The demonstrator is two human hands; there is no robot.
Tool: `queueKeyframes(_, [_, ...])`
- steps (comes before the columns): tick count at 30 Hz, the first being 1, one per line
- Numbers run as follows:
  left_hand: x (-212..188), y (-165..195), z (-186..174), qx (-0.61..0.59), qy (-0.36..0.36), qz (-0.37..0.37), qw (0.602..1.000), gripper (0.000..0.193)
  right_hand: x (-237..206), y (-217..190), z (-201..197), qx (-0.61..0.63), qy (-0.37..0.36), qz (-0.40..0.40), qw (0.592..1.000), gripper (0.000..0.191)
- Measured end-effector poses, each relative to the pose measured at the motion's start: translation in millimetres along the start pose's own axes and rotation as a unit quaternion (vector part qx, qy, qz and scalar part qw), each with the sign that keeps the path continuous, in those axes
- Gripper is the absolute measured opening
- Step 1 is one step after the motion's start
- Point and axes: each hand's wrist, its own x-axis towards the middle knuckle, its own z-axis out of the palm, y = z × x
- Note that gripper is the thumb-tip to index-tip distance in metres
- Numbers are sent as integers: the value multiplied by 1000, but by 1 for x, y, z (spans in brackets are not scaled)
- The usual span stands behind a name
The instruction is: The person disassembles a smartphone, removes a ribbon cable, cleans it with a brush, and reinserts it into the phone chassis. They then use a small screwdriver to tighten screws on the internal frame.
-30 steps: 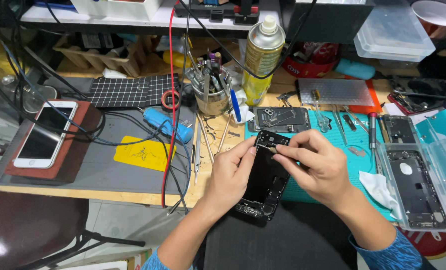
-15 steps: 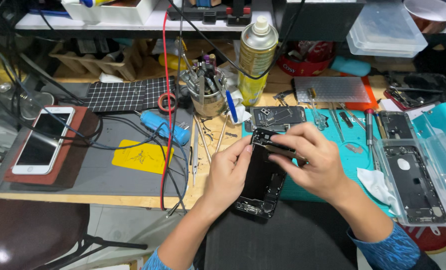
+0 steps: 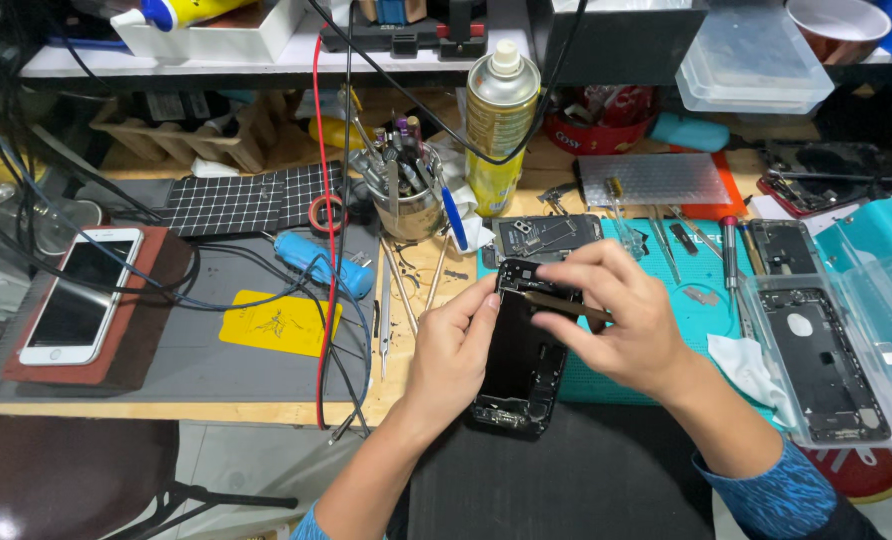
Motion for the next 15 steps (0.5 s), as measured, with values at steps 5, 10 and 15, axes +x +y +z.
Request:
queueKeyframes(5, [1, -1, 2, 40, 9, -29, 999, 34, -2, 2, 0, -2, -4, 55, 998, 35])
queueKeyframes(10, [3, -1, 3, 17, 7, -20, 1000, 32, -3, 4, 1, 17, -1, 21, 1000, 33])
queueKeyframes(15, [4, 1, 3, 19, -3, -8, 1000, 30, -2, 7, 2, -3, 0, 55, 998, 35])
